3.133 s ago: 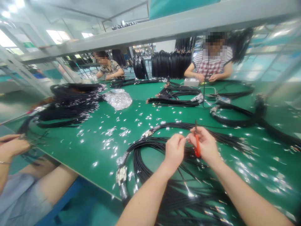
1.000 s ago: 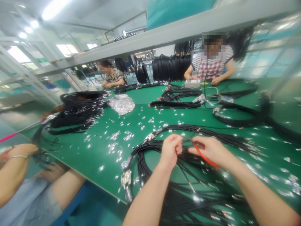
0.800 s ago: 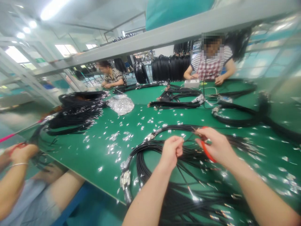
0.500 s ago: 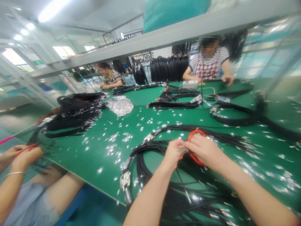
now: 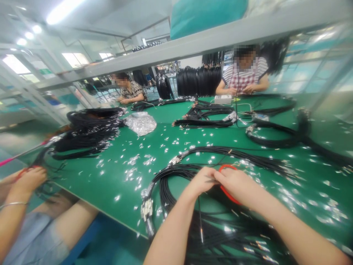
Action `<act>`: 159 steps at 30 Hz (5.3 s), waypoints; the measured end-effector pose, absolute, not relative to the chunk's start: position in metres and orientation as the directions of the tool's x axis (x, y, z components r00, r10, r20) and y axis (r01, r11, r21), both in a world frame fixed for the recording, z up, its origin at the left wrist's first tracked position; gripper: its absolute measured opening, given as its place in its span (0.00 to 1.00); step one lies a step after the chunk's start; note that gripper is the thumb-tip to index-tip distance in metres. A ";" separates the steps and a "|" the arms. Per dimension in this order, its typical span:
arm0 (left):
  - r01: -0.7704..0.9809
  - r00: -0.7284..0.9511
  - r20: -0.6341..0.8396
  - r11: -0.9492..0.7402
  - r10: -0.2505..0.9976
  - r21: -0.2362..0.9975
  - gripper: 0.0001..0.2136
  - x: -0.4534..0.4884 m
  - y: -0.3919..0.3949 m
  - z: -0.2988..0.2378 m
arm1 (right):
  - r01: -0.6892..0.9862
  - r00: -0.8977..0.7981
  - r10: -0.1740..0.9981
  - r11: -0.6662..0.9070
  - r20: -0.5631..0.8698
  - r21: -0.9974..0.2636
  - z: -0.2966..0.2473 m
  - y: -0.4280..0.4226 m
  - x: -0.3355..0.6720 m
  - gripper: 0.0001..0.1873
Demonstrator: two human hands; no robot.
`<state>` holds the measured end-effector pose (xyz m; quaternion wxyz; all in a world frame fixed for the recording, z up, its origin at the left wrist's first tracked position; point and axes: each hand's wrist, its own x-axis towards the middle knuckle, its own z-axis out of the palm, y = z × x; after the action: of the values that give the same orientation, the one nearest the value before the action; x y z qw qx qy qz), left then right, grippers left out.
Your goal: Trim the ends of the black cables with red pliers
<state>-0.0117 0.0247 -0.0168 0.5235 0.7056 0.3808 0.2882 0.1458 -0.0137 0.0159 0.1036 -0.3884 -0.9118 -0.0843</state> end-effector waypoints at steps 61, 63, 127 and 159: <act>-0.437 0.266 -0.200 0.303 0.943 0.847 0.09 -0.001 0.024 -0.005 | 0.723 -0.300 0.733 0.592 0.610 -0.356 0.013 0.010 0.159 0.06; -0.483 0.136 -0.148 0.196 0.980 0.854 0.09 -0.001 0.023 0.000 | 0.761 -0.199 0.813 0.481 0.548 -0.437 0.014 0.014 0.163 0.03; 0.332 0.518 -0.070 -0.125 0.852 0.935 0.08 -0.018 0.025 -0.015 | 0.695 -0.693 0.635 0.714 0.343 0.083 0.011 -0.015 0.138 0.15; -0.412 0.118 0.103 -0.046 0.988 0.910 0.05 0.001 0.004 0.012 | -0.331 -0.107 0.994 -0.034 0.001 -0.943 0.009 -0.003 0.117 0.16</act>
<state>0.0010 0.0043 0.0119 0.6070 0.4365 0.3296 0.5765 0.1171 -0.0027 0.0086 0.5457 -0.3857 -0.4301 0.6070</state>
